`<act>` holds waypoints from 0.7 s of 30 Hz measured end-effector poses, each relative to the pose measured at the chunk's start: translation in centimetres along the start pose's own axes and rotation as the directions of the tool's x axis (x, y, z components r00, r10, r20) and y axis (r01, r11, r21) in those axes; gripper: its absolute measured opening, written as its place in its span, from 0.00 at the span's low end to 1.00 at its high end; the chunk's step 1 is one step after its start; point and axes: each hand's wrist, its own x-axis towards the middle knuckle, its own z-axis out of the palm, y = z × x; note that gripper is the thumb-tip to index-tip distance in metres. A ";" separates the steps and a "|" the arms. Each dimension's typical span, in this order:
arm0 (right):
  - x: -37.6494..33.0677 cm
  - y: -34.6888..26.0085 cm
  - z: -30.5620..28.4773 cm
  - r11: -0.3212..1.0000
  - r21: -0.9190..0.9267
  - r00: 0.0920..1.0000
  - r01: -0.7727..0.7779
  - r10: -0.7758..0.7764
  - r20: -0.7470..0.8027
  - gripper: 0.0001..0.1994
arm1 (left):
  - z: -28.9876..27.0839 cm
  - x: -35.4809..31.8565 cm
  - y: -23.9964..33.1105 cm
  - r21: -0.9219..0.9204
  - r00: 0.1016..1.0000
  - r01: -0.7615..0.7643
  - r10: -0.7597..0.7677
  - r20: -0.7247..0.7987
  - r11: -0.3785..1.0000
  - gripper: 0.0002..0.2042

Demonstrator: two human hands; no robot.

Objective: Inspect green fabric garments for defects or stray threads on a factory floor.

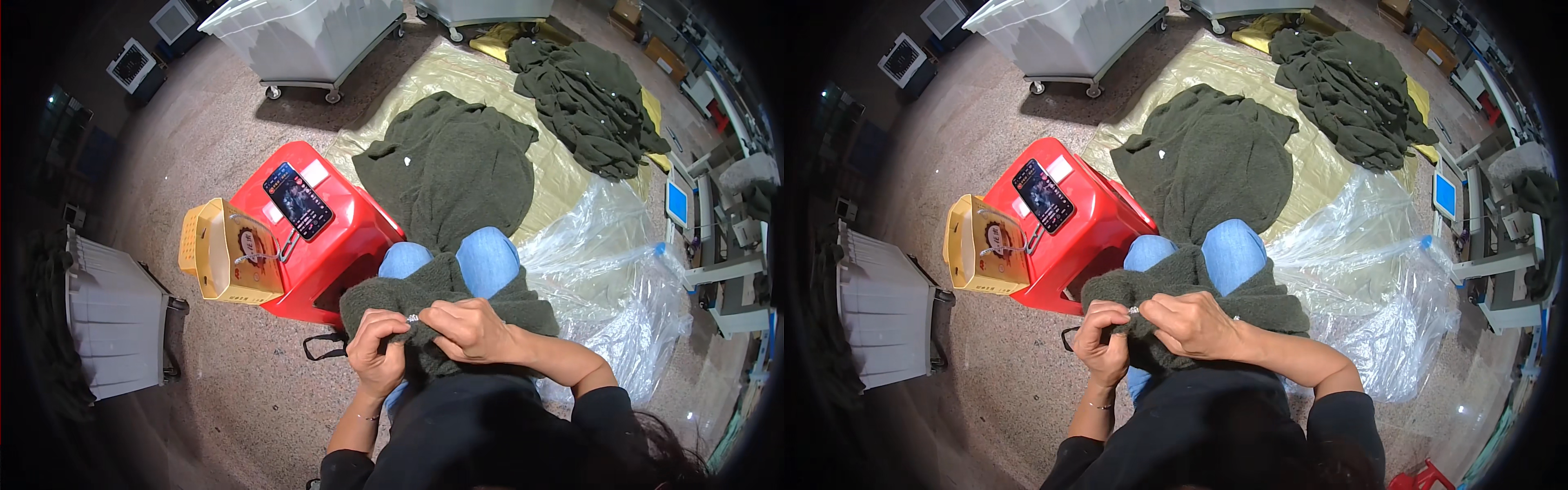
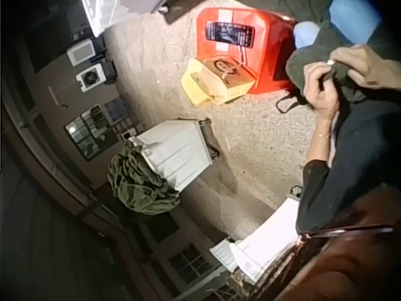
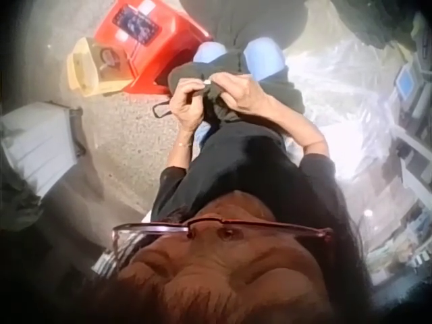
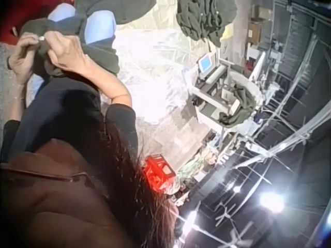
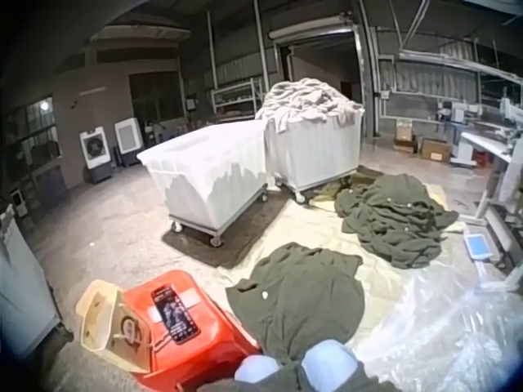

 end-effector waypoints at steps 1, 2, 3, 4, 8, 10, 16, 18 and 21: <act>0.2 -0.2 -0.3 1.000 0.012 1.000 0.013 -0.013 0.009 0.18 | 0.0 0.2 0.1 0.038 0.999 -0.045 0.045 0.017 0.998 0.09; 0.3 -0.3 -0.4 0.999 0.025 0.999 0.025 -0.026 0.019 0.16 | -0.1 0.4 0.2 0.076 0.995 -0.091 0.088 0.035 0.993 0.09; 0.3 -0.3 -0.3 0.999 0.023 1.000 0.024 -0.025 0.017 0.16 | 0.0 0.6 0.5 0.075 0.995 -0.092 0.089 0.036 0.993 0.09; 0.2 -0.2 -0.1 0.997 0.075 1.000 -0.014 0.016 -0.023 0.15 | 0.1 0.7 0.7 0.107 0.989 -0.144 0.139 0.047 0.984 0.10; -0.5 -0.5 1.4 0.996 0.068 0.978 -0.058 0.070 -0.196 0.12 | 1.0 -0.3 1.0 0.188 0.974 -0.223 0.226 0.007 0.956 0.11; -1.0 -0.4 2.3 0.999 -0.045 0.968 -0.010 -0.001 -0.252 0.12 | 1.4 -1.8 0.8 0.141 0.988 -0.148 0.153 -0.026 0.979 0.10; -1.2 0.2 3.1 0.952 -0.298 0.944 0.073 -0.163 -0.287 0.12 | 2.1 -2.5 0.2 -0.096 0.964 0.193 -0.207 -0.168 0.977 0.09; -1.3 0.4 3.3 0.929 -0.354 0.948 0.106 -0.203 -0.247 0.11 | 1.8 -2.0 -0.3 -0.073 0.972 0.167 -0.176 -0.158 0.983 0.10; -1.3 0.2 3.2 0.943 -0.321 0.957 0.086 -0.168 -0.238 0.09 | 1.5 -1.8 -0.2 0.056 0.994 0.053 -0.048 -0.095 0.997 0.12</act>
